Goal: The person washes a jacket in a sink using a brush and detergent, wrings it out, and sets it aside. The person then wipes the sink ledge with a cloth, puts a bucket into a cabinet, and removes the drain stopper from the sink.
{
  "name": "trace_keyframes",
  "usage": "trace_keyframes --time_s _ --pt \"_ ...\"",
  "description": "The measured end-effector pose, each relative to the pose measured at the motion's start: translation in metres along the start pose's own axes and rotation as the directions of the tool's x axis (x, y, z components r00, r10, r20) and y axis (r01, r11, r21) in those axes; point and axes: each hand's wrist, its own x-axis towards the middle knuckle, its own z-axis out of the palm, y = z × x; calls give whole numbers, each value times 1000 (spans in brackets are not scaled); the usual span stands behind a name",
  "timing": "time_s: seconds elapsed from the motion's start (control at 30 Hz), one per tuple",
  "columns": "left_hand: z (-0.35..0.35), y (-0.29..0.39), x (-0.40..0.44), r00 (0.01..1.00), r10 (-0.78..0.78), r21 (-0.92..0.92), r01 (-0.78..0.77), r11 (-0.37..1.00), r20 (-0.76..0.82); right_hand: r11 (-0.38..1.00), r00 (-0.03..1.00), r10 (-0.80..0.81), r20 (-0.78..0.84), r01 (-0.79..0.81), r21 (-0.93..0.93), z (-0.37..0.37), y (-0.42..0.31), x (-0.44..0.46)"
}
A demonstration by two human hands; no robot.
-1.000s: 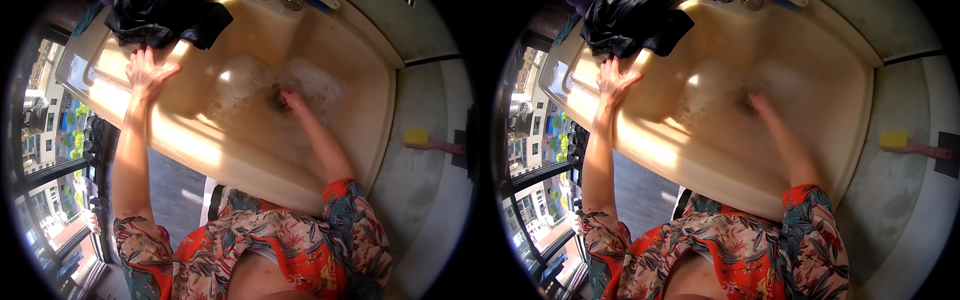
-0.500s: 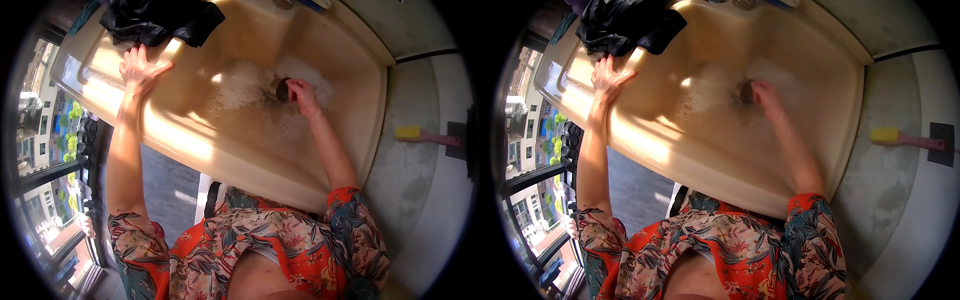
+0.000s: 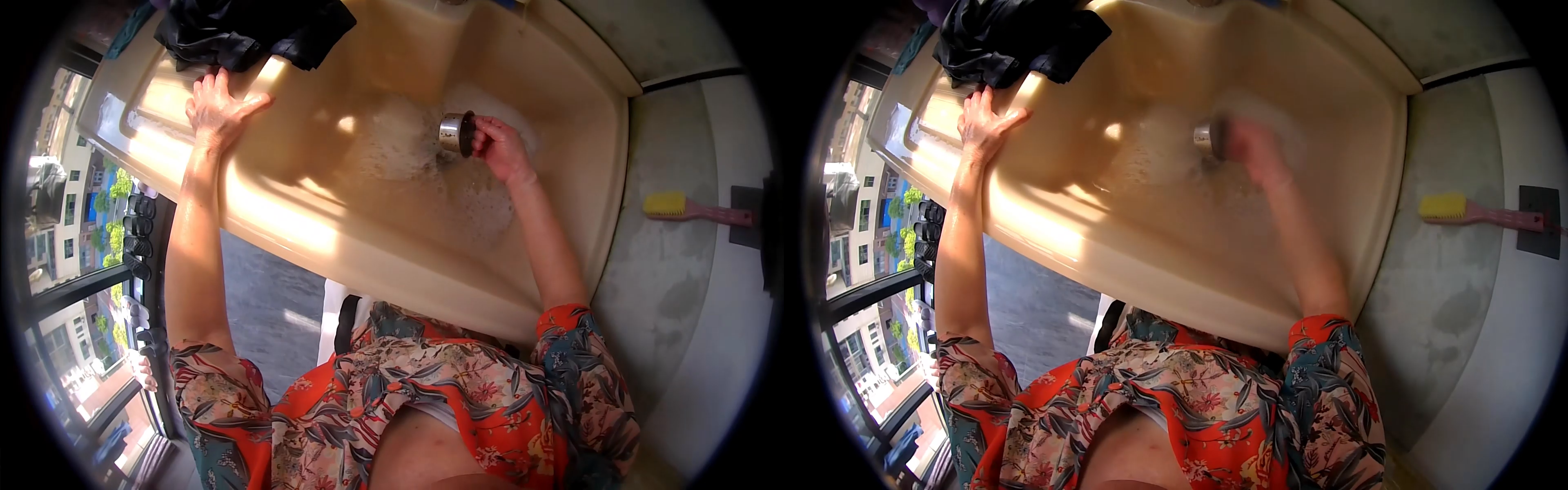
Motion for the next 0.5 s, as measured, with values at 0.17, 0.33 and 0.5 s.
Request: trace_keyframes --time_s 0.17,0.33,0.5 --pt "2 0 1 999 2 33 -4 999 38 978 995 94 -30 -87 191 1 -3 -1" --pt "-7 5 0 998 -37 -35 39 999 44 993 998 65 5 -65 103 4 -9 -5" --pt "-9 5 1 997 -44 -46 47 998 64 910 990 -109 87 135 -393 29 -24 -26"
